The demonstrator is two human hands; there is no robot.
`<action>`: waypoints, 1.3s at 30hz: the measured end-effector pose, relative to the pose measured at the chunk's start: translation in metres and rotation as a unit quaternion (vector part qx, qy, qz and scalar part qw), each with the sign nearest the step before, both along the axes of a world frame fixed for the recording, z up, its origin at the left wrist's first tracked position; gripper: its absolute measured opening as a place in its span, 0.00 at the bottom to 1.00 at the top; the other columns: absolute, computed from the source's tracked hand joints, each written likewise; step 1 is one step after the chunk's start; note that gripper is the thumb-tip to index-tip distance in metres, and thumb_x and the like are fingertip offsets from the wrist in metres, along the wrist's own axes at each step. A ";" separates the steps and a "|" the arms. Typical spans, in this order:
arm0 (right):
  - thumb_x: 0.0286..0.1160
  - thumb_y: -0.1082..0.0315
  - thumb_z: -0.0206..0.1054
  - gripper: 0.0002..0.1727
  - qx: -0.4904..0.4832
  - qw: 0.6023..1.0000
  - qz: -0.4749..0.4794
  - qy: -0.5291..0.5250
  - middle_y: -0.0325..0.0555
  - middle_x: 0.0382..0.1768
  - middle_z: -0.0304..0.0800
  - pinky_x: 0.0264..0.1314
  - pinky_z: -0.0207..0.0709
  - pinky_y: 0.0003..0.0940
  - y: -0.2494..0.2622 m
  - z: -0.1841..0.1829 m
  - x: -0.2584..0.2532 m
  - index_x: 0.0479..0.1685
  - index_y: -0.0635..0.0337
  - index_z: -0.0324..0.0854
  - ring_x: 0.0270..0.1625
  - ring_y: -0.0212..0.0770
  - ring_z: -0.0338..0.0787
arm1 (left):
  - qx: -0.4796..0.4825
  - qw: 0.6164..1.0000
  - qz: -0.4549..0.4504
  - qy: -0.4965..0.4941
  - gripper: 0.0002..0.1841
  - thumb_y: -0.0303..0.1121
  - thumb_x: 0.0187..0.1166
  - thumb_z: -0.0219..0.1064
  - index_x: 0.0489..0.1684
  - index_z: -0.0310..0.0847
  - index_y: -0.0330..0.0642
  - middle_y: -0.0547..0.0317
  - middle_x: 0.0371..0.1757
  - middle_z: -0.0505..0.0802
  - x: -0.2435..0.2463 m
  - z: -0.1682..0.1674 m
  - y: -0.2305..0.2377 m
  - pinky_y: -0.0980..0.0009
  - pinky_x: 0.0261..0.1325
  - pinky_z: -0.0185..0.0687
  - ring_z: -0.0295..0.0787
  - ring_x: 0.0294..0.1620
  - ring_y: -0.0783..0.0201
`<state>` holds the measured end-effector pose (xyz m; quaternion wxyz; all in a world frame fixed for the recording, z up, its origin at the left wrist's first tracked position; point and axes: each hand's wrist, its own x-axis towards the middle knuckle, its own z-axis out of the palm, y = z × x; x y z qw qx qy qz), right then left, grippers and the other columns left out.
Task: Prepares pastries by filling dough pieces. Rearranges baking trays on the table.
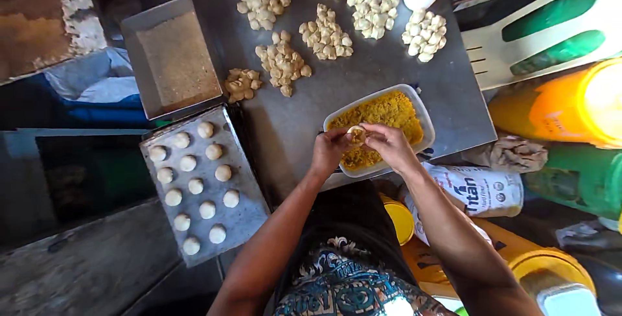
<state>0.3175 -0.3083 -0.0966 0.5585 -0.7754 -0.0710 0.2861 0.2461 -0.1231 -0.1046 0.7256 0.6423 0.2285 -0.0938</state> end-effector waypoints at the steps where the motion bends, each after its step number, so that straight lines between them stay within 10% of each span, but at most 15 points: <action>1: 0.77 0.73 0.68 0.25 -0.039 0.996 0.026 -0.075 0.42 0.65 0.90 0.55 0.92 0.40 -0.001 0.003 -0.001 0.74 0.49 0.84 0.53 0.38 0.94 | -0.020 1.000 0.020 0.007 0.13 0.29 0.85 0.67 0.62 0.85 0.34 0.48 0.52 0.95 0.000 0.000 0.000 0.58 0.56 0.95 0.96 0.47 0.57; 8: 0.71 0.55 0.79 0.16 -0.141 0.941 0.034 -0.307 0.40 0.46 0.93 0.46 0.91 0.37 0.014 0.015 -0.019 0.53 0.53 0.92 0.45 0.34 0.93 | -0.116 0.986 0.120 0.024 0.15 0.31 0.81 0.71 0.60 0.81 0.33 0.46 0.50 0.93 0.001 0.007 -0.005 0.57 0.53 0.95 0.95 0.46 0.55; 17: 0.73 0.66 0.73 0.10 -0.134 0.931 0.008 -0.341 0.39 0.42 0.92 0.39 0.88 0.31 0.027 0.008 -0.025 0.49 0.51 0.94 0.40 0.32 0.91 | -0.129 0.974 0.182 0.034 0.14 0.23 0.75 0.74 0.55 0.78 0.33 0.45 0.47 0.93 0.003 0.009 -0.011 0.57 0.48 0.94 0.95 0.43 0.53; 22: 0.76 0.63 0.73 0.11 -0.164 0.940 0.008 -0.298 0.40 0.48 0.94 0.43 0.91 0.35 0.009 0.005 -0.007 0.54 0.49 0.92 0.45 0.35 0.93 | -0.135 0.974 0.177 0.030 0.14 0.24 0.77 0.72 0.58 0.79 0.35 0.45 0.50 0.92 0.000 0.002 -0.002 0.56 0.49 0.93 0.94 0.45 0.53; 26: 0.81 0.62 0.70 0.22 -0.204 0.960 0.080 -0.176 0.47 0.74 0.83 0.71 0.81 0.54 -0.010 -0.003 0.013 0.74 0.50 0.84 0.74 0.47 0.83 | -0.166 0.979 0.117 0.015 0.15 0.24 0.79 0.71 0.62 0.78 0.33 0.43 0.52 0.92 -0.005 0.002 0.006 0.54 0.54 0.93 0.94 0.49 0.51; 31: 0.86 0.68 0.65 0.16 0.059 0.992 0.064 0.087 0.45 0.64 0.90 0.61 0.92 0.43 0.004 0.012 0.018 0.67 0.56 0.88 0.57 0.43 0.94 | -0.120 0.992 0.032 -0.032 0.15 0.22 0.78 0.72 0.61 0.80 0.30 0.43 0.50 0.93 -0.010 0.001 0.007 0.54 0.57 0.94 0.95 0.48 0.51; 39: 0.68 0.79 0.75 0.08 0.041 0.998 0.015 0.036 0.51 0.45 0.93 0.38 0.95 0.39 0.031 0.007 -0.001 0.44 0.64 0.90 0.33 0.45 0.95 | 0.060 0.996 0.020 -0.056 0.16 0.27 0.81 0.70 0.65 0.87 0.37 0.46 0.59 0.86 -0.030 0.010 0.018 0.61 0.55 0.97 0.95 0.48 0.58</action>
